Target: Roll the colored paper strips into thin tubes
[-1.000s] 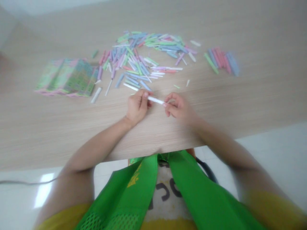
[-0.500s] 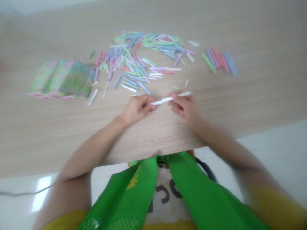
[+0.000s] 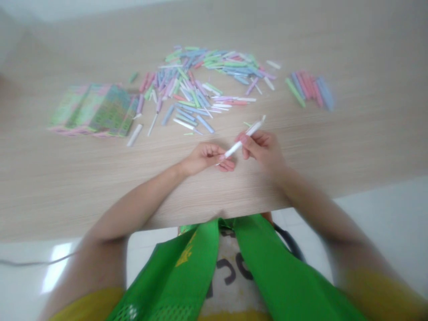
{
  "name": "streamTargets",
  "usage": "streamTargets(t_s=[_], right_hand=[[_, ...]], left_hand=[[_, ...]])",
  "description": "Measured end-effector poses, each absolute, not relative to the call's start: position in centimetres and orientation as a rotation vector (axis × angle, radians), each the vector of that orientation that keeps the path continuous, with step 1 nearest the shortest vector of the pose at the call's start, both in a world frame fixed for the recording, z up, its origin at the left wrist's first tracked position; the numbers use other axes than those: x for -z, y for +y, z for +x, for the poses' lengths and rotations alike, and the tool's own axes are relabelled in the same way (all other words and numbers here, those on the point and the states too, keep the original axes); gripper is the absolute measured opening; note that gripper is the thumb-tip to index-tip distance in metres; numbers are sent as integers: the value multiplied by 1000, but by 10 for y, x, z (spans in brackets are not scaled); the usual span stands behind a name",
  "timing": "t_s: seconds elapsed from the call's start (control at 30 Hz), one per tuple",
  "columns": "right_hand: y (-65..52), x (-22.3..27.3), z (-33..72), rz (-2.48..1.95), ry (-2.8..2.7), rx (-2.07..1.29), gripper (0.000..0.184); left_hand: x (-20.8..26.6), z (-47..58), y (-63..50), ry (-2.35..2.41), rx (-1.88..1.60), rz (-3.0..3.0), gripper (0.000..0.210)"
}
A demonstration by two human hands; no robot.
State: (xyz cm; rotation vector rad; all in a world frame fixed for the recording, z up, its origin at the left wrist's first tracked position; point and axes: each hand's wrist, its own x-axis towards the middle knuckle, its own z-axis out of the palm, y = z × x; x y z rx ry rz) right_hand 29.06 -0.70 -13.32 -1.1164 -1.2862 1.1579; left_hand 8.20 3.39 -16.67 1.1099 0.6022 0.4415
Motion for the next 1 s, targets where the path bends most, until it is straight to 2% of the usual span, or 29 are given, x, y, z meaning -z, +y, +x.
streamTargets(t_s=[0.2, 0.5, 0.7, 0.87, 1.0], right_hand=[[-4, 137, 293, -1209, -1304, -1084, 45], [-6, 153, 279, -1206, -1259, -1159, 48], [-13, 157, 261, -1255, -1118, -1108, 48], [-11, 161, 258, -1380, -1024, -943, 50], [-6, 162, 260, -1415, -988, -919, 53]], left_hand=[[172, 84, 29, 681, -537, 1135, 43], [173, 81, 28, 597, -429, 1139, 50], [173, 88, 29, 653, -563, 1209, 46], [177, 104, 20, 957, -754, 1321, 44], [180, 114, 12, 1229, -900, 1481, 55]])
